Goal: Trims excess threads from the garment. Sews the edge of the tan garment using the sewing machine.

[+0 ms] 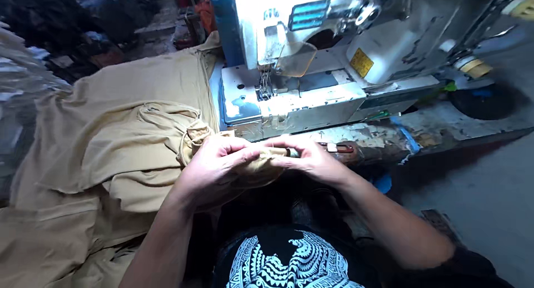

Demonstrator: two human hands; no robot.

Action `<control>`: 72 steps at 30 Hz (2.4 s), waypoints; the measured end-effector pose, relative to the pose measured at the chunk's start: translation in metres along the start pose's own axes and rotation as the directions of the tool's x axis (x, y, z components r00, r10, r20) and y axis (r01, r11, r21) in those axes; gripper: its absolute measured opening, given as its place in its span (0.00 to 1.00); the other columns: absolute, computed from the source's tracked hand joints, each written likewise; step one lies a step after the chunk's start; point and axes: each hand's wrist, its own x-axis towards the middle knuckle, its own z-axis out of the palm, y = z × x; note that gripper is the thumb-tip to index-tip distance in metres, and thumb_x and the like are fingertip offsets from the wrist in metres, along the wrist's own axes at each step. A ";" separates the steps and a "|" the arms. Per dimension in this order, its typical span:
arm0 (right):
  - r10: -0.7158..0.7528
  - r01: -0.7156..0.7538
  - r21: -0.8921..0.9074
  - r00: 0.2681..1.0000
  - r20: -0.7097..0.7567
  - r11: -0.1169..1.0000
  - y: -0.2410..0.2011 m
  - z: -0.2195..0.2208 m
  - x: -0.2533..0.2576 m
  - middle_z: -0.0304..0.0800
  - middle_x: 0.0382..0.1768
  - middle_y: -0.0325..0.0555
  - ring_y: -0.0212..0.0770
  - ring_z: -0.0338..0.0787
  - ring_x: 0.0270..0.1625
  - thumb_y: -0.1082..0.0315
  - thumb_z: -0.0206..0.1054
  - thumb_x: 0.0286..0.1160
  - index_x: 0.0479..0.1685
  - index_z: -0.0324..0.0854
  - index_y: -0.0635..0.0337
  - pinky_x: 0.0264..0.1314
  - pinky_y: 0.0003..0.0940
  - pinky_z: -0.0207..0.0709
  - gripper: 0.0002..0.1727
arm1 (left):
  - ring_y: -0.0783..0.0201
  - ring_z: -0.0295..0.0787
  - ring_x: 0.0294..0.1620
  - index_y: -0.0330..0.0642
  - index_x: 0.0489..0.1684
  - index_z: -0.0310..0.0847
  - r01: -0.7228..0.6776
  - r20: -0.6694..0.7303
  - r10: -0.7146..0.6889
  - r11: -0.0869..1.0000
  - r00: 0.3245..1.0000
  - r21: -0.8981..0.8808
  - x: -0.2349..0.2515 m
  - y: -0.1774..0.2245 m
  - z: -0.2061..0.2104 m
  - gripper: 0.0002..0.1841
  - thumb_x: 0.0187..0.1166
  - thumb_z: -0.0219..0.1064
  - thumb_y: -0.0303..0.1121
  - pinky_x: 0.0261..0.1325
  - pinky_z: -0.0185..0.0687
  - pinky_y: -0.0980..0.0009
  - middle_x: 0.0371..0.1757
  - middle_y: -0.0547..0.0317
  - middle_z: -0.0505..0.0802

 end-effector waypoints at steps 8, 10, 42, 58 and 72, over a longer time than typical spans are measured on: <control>0.133 -0.127 0.229 0.991 -0.009 0.965 0.000 0.010 0.013 0.90 0.27 0.32 0.21 0.86 0.32 0.69 0.70 0.77 0.32 0.91 0.57 0.41 0.19 0.81 0.07 | 0.78 0.83 0.41 0.45 0.32 0.89 0.095 -0.326 -0.040 0.983 0.945 0.157 -0.006 0.000 -0.031 0.06 0.80 0.68 0.30 0.47 0.78 0.79 0.40 0.69 0.87; 0.208 -0.211 0.251 0.977 0.037 0.945 -0.003 0.012 0.010 0.91 0.28 0.31 0.20 0.87 0.33 0.67 0.70 0.79 0.34 0.91 0.57 0.42 0.19 0.81 0.08 | 0.79 0.84 0.36 0.45 0.38 0.86 0.101 -0.350 -0.116 0.993 0.929 -0.061 0.009 -0.001 -0.018 0.09 0.87 0.60 0.30 0.41 0.81 0.81 0.39 0.69 0.89; 0.217 -0.155 0.295 0.958 -0.189 0.943 0.029 0.015 0.045 0.79 0.17 0.27 0.16 0.80 0.24 0.67 0.57 0.86 0.13 0.77 0.54 0.31 0.16 0.74 0.23 | 0.47 0.84 0.70 0.25 0.61 0.83 -0.124 -0.051 0.177 0.839 0.983 0.530 0.170 -0.053 -0.029 0.20 0.79 0.69 0.33 0.76 0.71 0.55 0.61 0.33 0.90; 0.272 -0.226 0.250 0.948 -0.167 0.942 0.022 0.019 0.038 0.85 0.18 0.32 0.23 0.84 0.21 0.67 0.55 0.88 0.23 0.83 0.58 0.27 0.20 0.81 0.20 | 0.45 0.88 0.64 0.31 0.57 0.86 0.133 -0.051 -0.125 0.848 0.991 0.514 0.169 -0.034 -0.032 0.17 0.78 0.72 0.36 0.70 0.77 0.44 0.56 0.37 0.92; 0.230 -0.192 0.164 0.938 -0.260 0.968 0.020 0.026 0.023 0.85 0.18 0.25 0.16 0.84 0.22 0.68 0.54 0.87 0.23 0.83 0.54 0.28 0.14 0.79 0.20 | 0.46 0.92 0.38 0.36 0.40 0.86 0.223 -0.333 0.063 0.626 0.941 0.747 0.098 -0.030 0.015 0.10 0.82 0.63 0.33 0.31 0.83 0.50 0.40 0.47 0.89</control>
